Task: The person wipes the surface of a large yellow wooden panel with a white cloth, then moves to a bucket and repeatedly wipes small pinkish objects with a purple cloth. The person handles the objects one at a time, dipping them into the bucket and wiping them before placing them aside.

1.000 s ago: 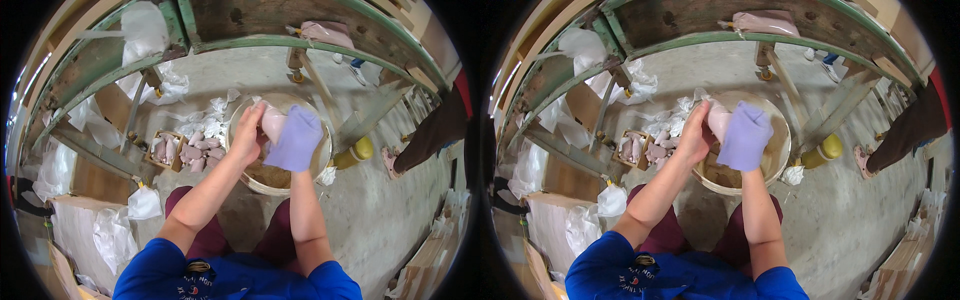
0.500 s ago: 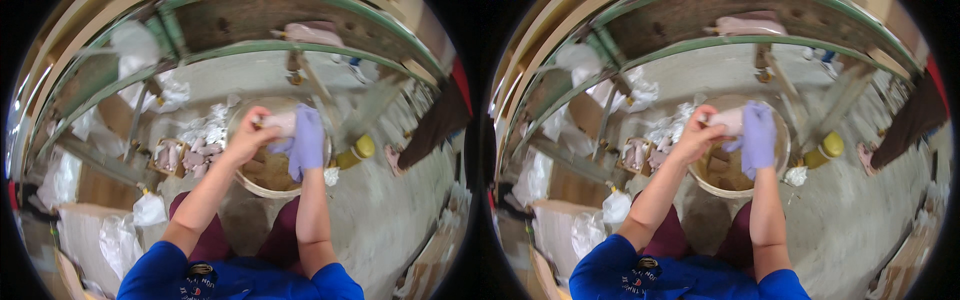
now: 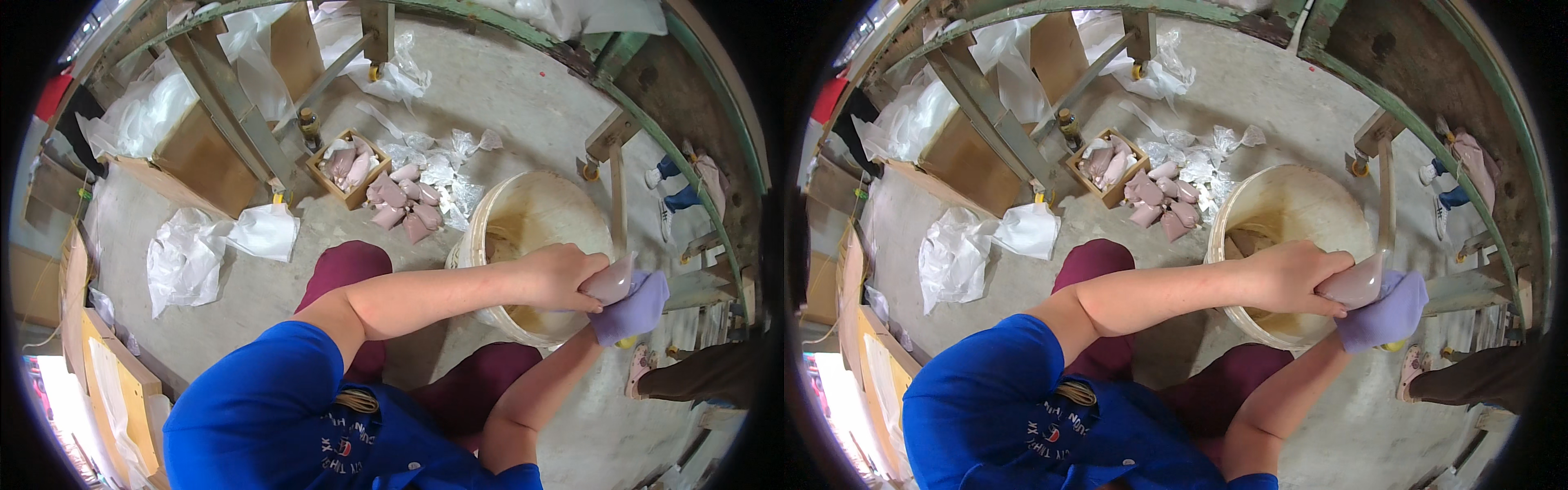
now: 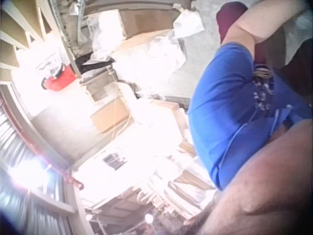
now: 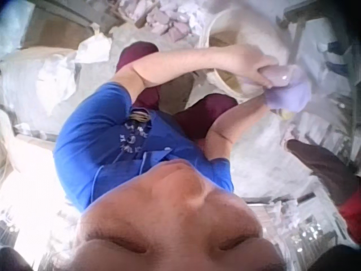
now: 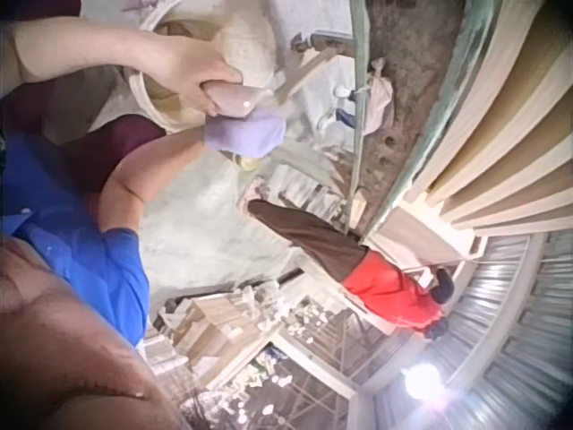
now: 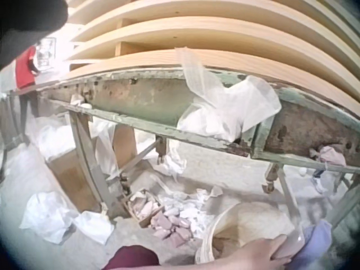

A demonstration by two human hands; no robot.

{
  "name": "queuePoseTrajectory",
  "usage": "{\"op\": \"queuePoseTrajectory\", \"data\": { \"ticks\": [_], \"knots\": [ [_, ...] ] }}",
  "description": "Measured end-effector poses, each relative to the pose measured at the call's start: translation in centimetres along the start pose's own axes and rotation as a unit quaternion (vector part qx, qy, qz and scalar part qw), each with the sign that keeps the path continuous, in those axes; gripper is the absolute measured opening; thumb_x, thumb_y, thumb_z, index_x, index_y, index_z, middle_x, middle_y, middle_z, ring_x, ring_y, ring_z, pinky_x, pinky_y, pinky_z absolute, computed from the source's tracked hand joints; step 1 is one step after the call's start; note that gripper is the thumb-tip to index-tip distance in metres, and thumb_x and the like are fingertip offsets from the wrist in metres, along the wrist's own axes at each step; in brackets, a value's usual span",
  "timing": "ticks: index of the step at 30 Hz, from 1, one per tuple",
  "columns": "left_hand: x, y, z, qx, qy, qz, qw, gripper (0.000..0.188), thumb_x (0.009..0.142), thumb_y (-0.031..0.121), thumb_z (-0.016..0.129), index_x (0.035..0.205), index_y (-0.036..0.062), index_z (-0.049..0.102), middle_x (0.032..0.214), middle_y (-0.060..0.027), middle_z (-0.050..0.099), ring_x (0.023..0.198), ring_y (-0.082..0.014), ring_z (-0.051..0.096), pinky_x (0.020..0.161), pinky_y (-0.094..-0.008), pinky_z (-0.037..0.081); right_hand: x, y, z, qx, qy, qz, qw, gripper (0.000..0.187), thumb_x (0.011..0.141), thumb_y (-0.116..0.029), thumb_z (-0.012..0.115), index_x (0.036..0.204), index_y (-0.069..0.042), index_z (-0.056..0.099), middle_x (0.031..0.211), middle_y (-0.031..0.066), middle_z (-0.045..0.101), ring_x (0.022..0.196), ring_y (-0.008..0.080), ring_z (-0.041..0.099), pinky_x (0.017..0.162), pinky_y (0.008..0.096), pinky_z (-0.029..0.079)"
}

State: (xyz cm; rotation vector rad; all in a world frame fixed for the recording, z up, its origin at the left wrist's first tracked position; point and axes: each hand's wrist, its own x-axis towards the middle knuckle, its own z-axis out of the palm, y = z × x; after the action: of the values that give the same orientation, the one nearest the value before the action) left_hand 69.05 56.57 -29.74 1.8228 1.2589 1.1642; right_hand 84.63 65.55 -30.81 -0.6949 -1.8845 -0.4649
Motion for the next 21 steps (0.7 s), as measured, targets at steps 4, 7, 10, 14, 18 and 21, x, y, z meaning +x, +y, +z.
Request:
{"op": "queuePoseTrajectory", "data": {
  "ticks": [4,7,10,14,18,21],
  "knots": [
    [-0.5,-0.6,-0.7,0.006,0.006,0.017,1.000,0.038,0.076,0.028,0.068,0.098,0.0011,0.051,0.071,-0.0182,0.061,0.071,-0.0373,0.059,0.062,-0.0426,0.044,0.4,1.5,-1.0,-0.074,-0.013,0.047,0.996,0.022,0.056,-0.006,0.066,0.072,-0.003,0.052,0.071,0.0123,0.051,0.061,0.0306,0.049,0.054,0.0374,0.039],
    [-0.4,-1.4,-0.4,0.075,0.042,0.050,0.995,0.037,0.076,0.027,0.068,0.099,0.0037,0.052,0.071,-0.0172,0.061,0.071,-0.0368,0.060,0.062,-0.0434,0.045,0.8,1.4,-1.1,0.025,-0.121,0.008,0.992,0.028,0.054,-0.008,0.067,0.077,-0.003,0.052,0.074,0.0133,0.052,0.065,0.0327,0.051,0.057,0.0368,0.042],
    [-0.2,-1.2,-0.2,0.137,0.014,0.014,0.990,0.035,0.076,0.027,0.067,0.099,0.0057,0.052,0.074,-0.0170,0.061,0.072,-0.0365,0.060,0.063,-0.0451,0.045,1.5,-2.0,0.3,0.118,-0.105,-0.018,0.987,0.036,0.046,-0.010,0.070,0.078,-0.003,0.055,0.075,0.0124,0.056,0.068,0.0324,0.054,0.061,0.0364,0.044],
    [-0.4,-0.6,-0.5,0.183,-0.014,0.027,0.983,0.032,0.077,0.026,0.066,0.098,0.0065,0.052,0.074,-0.0171,0.060,0.074,-0.0359,0.061,0.064,-0.0458,0.047,1.7,-2.5,-0.2,0.161,-0.101,-0.008,0.982,0.031,0.042,-0.011,0.070,0.070,-0.006,0.058,0.065,0.0078,0.056,0.063,0.0295,0.055,0.060,0.0346,0.045],
    [-0.2,-0.1,-0.3,0.199,-0.015,0.032,0.979,0.029,0.077,0.026,0.065,0.095,0.0059,0.054,0.074,-0.0160,0.061,0.076,-0.0345,0.062,0.066,-0.0452,0.047,1.9,-2.1,-0.5,0.113,-0.057,-0.015,0.992,0.028,0.043,-0.016,0.071,0.067,-0.008,0.058,0.061,0.0067,0.056,0.059,0.0296,0.055,0.057,0.0350,0.045],
    [-0.8,-0.7,-2.7,0.227,-0.053,0.012,0.972,0.030,0.077,0.028,0.066,0.095,0.0054,0.058,0.080,-0.0149,0.064,0.078,-0.0332,0.062,0.068,-0.0437,0.048,-0.4,2.2,-0.7,-0.194,-0.162,0.136,0.958,0.024,0.058,-0.026,0.069,0.068,-0.008,0.058,0.066,0.0076,0.057,0.060,0.0284,0.056,0.057,0.0354,0.045]
  ]
}}
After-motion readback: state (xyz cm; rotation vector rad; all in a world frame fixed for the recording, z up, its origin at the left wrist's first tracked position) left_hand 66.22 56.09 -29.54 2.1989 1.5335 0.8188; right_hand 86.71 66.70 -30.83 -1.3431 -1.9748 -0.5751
